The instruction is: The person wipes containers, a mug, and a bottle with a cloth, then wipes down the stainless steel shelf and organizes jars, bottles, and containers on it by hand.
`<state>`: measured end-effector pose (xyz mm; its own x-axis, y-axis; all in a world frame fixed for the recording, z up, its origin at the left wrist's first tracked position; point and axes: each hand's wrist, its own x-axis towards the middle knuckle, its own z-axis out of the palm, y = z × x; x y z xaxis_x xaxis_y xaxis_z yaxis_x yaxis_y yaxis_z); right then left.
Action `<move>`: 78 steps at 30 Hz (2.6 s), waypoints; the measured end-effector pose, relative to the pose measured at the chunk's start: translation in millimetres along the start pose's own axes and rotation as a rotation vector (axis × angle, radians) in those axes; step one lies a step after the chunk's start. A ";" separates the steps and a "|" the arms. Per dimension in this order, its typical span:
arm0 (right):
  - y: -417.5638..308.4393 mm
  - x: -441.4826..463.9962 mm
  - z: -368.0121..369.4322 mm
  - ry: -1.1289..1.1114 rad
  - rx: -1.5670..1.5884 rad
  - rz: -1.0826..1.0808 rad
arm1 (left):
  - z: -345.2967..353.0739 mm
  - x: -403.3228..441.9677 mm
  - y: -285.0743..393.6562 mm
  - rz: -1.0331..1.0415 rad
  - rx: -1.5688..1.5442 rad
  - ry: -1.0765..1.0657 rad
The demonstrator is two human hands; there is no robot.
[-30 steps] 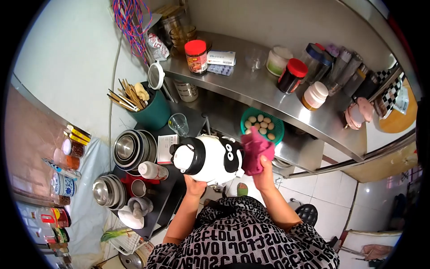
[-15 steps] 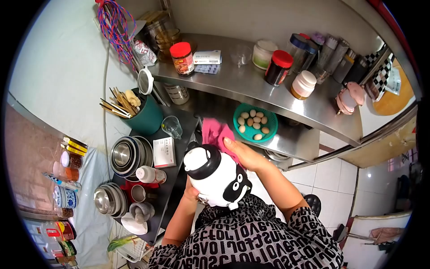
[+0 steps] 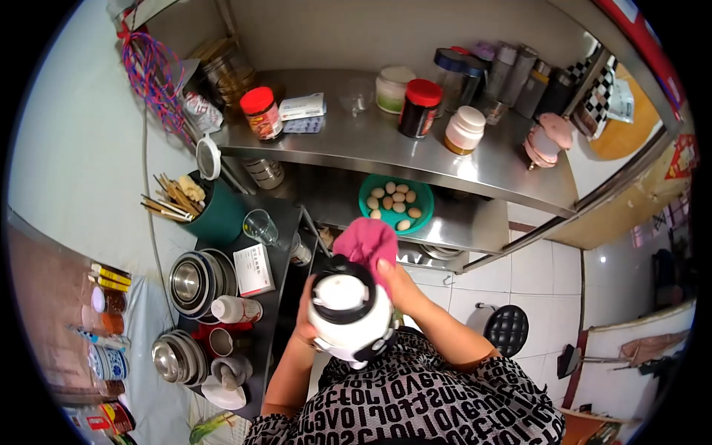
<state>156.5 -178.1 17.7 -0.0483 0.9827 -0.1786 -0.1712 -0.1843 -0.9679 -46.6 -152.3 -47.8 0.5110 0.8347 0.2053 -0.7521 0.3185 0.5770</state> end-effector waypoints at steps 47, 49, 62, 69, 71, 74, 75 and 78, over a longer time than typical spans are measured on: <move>-63.7 -28.4 -298.8 1.243 0.233 -0.722 | 218.3 293.2 -265.8 0.889 1.544 -0.145; -54.5 -35.5 -297.2 1.165 0.217 -0.811 | 220.2 286.9 -256.7 0.870 1.500 -0.165; -57.9 3.6 -209.0 0.649 -0.102 -0.933 | 157.7 268.0 -164.2 0.924 1.359 -0.111; -75.2 72.1 -150.0 0.438 -0.406 -1.023 | 81.0 270.5 -70.9 0.927 1.326 0.183; -99.7 98.9 -124.3 0.372 -0.453 -1.125 | 65.0 270.1 -41.0 0.953 1.364 0.239; -129.4 160.0 -105.2 0.331 -0.950 -1.261 | 40.6 268.7 -0.8 0.987 1.399 0.300; -141.7 180.3 -92.3 0.339 -1.078 -1.237 | 33.8 266.5 13.0 0.990 1.418 0.320; -152.5 236.6 -47.4 0.215 -1.386 -0.902 | 11.5 255.6 51.5 0.990 1.460 0.384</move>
<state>217.8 83.2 114.7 -0.2784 0.7644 0.5816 0.8826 0.4425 -0.1591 50.1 72.4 43.6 -0.1260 0.5640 0.8161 0.3557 -0.7423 0.5679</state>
